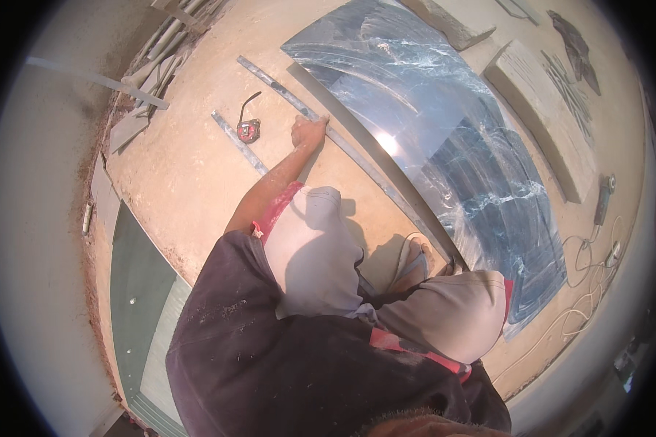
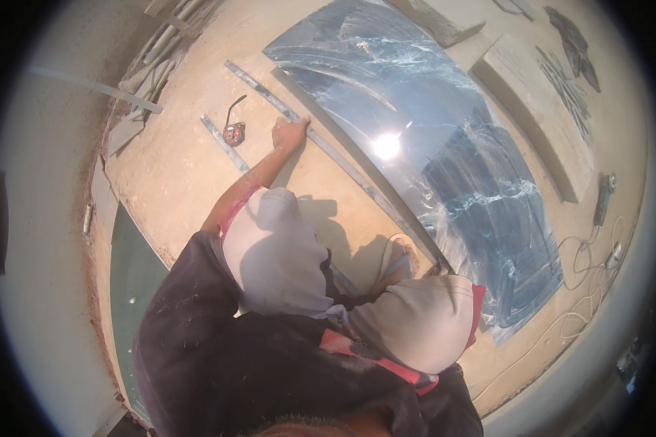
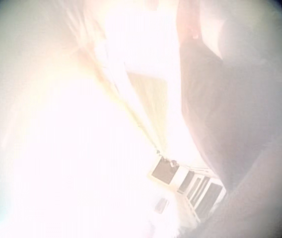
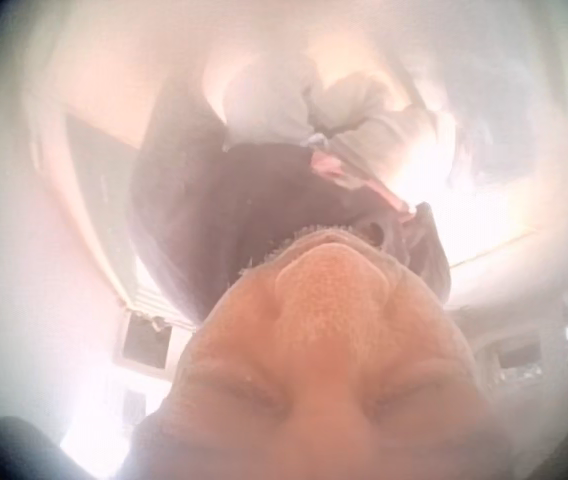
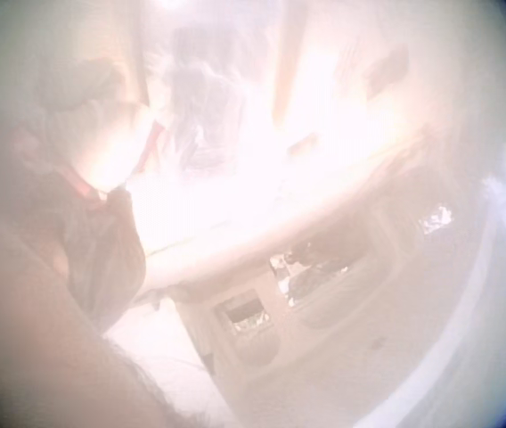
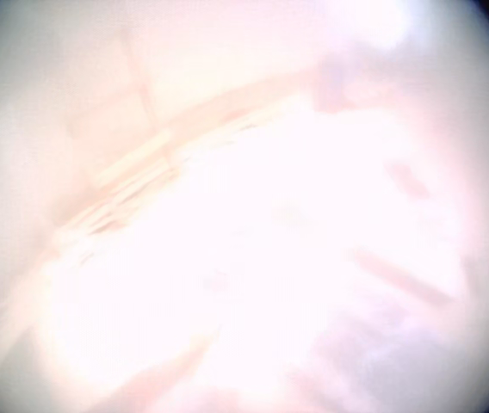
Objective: The person marks lines on a stone slab using a ruler and a marking tool, then cuts along the lines using an angle grinder.
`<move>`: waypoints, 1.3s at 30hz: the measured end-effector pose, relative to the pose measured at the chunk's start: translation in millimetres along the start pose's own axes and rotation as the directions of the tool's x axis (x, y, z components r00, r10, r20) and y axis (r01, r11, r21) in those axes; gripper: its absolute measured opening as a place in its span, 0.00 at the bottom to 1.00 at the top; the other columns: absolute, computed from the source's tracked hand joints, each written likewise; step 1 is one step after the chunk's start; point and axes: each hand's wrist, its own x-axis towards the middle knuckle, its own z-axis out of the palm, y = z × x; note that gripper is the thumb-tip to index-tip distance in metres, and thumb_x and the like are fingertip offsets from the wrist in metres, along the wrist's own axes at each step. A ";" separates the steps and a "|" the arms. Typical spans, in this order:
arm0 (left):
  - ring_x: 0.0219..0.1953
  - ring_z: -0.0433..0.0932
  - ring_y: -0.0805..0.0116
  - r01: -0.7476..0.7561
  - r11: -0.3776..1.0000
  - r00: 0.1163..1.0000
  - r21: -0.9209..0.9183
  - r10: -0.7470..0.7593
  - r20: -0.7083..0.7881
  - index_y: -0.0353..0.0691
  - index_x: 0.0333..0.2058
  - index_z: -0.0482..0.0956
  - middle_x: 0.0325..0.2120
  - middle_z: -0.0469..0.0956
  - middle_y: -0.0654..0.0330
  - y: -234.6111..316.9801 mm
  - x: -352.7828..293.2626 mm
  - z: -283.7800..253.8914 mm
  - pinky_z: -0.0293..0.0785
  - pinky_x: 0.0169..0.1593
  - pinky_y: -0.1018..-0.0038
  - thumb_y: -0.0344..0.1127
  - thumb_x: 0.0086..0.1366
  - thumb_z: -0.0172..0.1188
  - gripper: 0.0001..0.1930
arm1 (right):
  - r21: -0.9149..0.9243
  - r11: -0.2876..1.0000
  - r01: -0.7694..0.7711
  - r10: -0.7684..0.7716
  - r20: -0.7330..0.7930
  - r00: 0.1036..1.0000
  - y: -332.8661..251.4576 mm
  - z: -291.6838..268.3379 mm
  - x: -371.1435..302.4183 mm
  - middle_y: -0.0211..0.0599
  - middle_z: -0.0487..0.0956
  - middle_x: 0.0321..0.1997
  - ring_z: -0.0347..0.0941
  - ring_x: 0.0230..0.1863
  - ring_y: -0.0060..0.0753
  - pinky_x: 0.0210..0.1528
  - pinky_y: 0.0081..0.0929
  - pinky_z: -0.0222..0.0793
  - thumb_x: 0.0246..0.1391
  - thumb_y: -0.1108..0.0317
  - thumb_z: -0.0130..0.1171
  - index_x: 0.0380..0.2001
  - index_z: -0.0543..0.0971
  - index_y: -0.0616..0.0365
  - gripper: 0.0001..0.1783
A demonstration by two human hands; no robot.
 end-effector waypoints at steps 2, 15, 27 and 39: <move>0.54 0.79 0.39 0.020 1.000 1.000 -0.020 -0.021 -0.013 0.24 0.53 0.73 0.49 0.79 0.34 9.7 -1.2 5.6 0.76 0.59 0.55 0.59 0.52 0.72 0.43 | -0.007 1.000 0.001 -0.001 -0.010 1.000 -8.2 0.4 5.0 0.55 0.79 0.43 0.77 0.45 0.60 0.45 0.51 0.74 0.70 0.53 0.44 0.52 0.75 0.64 0.24; 0.49 0.79 0.37 -0.014 0.962 0.978 -0.274 -0.044 -0.203 0.18 0.46 0.73 0.44 0.79 0.32 7.7 4.7 -26.5 0.74 0.57 0.55 0.46 0.50 0.71 0.35 | 0.032 0.998 0.055 -0.055 -0.002 0.998 -39.5 0.0 32.1 0.53 0.78 0.47 0.76 0.50 0.57 0.50 0.48 0.74 0.69 0.56 0.46 0.54 0.75 0.62 0.22; 0.50 0.77 0.36 -0.253 0.841 0.960 -0.479 0.278 -0.019 0.18 0.46 0.69 0.44 0.76 0.31 149.7 -36.8 -31.4 0.72 0.57 0.56 0.45 0.52 0.69 0.35 | -0.041 0.996 -0.080 0.083 0.080 0.993 -20.9 -50.5 90.4 0.46 0.77 0.53 0.75 0.53 0.49 0.56 0.41 0.70 0.64 0.65 0.52 0.53 0.75 0.58 0.17; 0.26 0.82 0.60 -0.167 0.941 0.948 -0.295 0.236 0.215 0.23 0.33 0.80 0.30 0.82 0.45 262.9 -87.6 28.6 0.77 0.28 0.65 0.44 0.54 0.68 0.23 | -0.015 0.997 0.081 -0.081 0.005 0.997 62.7 -58.1 196.6 0.49 0.76 0.53 0.76 0.53 0.59 0.54 0.45 0.74 0.60 0.77 0.56 0.54 0.74 0.58 0.18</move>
